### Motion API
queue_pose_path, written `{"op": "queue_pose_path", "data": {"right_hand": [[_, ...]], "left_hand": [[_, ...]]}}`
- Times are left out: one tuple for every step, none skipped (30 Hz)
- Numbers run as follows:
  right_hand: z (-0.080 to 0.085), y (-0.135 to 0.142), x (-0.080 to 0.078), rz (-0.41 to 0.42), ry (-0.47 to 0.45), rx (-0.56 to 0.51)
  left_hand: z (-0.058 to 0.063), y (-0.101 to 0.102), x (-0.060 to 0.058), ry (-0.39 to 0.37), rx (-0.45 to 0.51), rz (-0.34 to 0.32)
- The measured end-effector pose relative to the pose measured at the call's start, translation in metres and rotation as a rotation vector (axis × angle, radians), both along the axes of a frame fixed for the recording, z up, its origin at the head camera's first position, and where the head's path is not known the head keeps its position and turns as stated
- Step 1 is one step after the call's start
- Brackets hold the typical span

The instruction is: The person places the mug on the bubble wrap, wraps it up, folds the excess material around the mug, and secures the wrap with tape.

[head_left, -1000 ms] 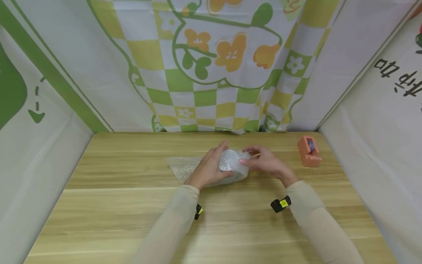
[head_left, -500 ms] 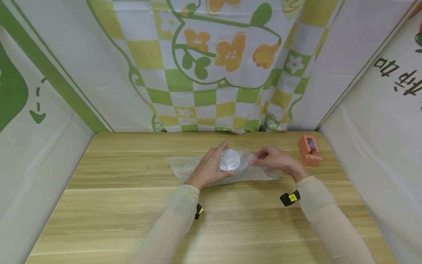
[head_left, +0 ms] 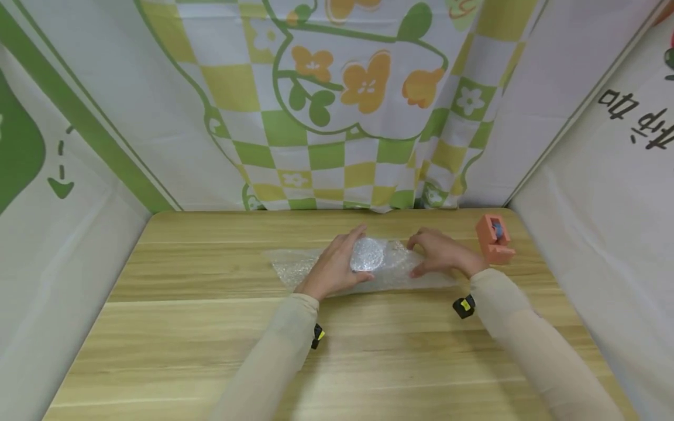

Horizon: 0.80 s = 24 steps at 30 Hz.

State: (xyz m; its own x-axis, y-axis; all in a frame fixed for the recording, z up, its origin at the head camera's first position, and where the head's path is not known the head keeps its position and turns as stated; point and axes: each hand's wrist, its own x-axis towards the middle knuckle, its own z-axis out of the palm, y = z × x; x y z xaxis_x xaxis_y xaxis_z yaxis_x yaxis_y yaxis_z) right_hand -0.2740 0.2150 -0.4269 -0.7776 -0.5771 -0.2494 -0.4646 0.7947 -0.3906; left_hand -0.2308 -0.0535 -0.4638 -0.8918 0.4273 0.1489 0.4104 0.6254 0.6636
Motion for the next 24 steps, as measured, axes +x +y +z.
{"op": "queue_pose_path", "data": {"right_hand": [[0.001,-0.002,-0.002,0.037,0.028,0.001],[0.001,-0.005,-0.004,0.069,0.044,-0.002],[0.0,-0.007,-0.007,0.099,0.048,-0.002],[0.0,-0.009,-0.01,0.119,0.032,-0.001],[-0.001,-0.012,-0.013,0.127,0.004,0.0],[-0.002,-0.013,-0.016,0.123,-0.041,0.006],[-0.003,-0.014,-0.018,0.106,-0.096,0.009],[-0.004,-0.015,-0.021,0.083,-0.148,0.015],[-0.006,-0.015,-0.023,0.055,-0.197,0.023],[-0.007,-0.014,-0.024,0.027,-0.235,0.023],[-0.009,-0.014,-0.026,0.003,-0.267,0.013],[-0.01,-0.013,-0.027,-0.019,-0.292,-0.008],[-0.011,-0.013,-0.027,-0.028,-0.298,-0.034],[-0.012,-0.014,-0.027,-0.015,-0.28,-0.061],[-0.013,-0.014,-0.026,0.003,-0.249,-0.085],[-0.013,-0.015,-0.025,0.029,-0.209,-0.108],[-0.013,-0.017,-0.024,0.05,-0.17,-0.121],[-0.013,-0.02,-0.021,0.067,-0.128,-0.123],[-0.012,-0.023,-0.019,0.078,-0.087,-0.111],[-0.012,-0.025,-0.017,0.09,-0.05,-0.094],[-0.011,-0.028,-0.015,0.09,-0.032,-0.077],[-0.01,-0.031,-0.013,0.094,-0.026,-0.07],[-0.01,-0.032,-0.011,0.093,-0.031,-0.071],[-0.01,-0.033,-0.01,0.087,-0.045,-0.079]], "left_hand": [[0.0,0.0,0.0,-0.003,-0.001,0.0],[0.0,0.0,0.0,-0.006,-0.002,0.0],[0.001,-0.001,0.0,-0.009,-0.006,0.001],[0.001,-0.001,0.0,-0.01,-0.008,0.002],[0.001,-0.001,0.0,-0.011,-0.01,0.002],[0.002,-0.001,0.0,-0.012,-0.012,0.002],[0.002,-0.001,0.0,-0.011,-0.016,0.001],[0.002,0.0,0.0,-0.01,-0.017,0.0],[0.002,0.0,0.0,-0.01,-0.017,-0.003],[0.001,0.0,0.0,-0.01,-0.017,-0.005],[0.001,0.0,0.0,-0.012,-0.016,-0.006],[0.001,0.0,0.0,-0.013,-0.016,-0.007],[0.0,0.001,0.0,-0.014,-0.015,-0.008],[0.0,0.001,0.0,-0.014,-0.013,-0.009],[0.0,0.001,0.0,-0.015,-0.012,-0.009],[0.0,0.001,0.0,-0.013,-0.011,-0.009],[-0.001,0.0,0.0,-0.013,-0.01,-0.01],[-0.001,0.0,0.0,-0.011,-0.011,-0.01],[-0.001,0.0,0.0,-0.007,-0.011,-0.011],[-0.001,0.0,0.0,-0.005,-0.011,-0.012],[-0.001,0.0,0.0,-0.004,-0.012,-0.012],[-0.001,0.0,-0.001,-0.002,-0.013,-0.012],[-0.001,-0.001,-0.001,-0.002,-0.015,-0.011],[-0.001,-0.001,-0.001,-0.001,-0.017,-0.01]]}}
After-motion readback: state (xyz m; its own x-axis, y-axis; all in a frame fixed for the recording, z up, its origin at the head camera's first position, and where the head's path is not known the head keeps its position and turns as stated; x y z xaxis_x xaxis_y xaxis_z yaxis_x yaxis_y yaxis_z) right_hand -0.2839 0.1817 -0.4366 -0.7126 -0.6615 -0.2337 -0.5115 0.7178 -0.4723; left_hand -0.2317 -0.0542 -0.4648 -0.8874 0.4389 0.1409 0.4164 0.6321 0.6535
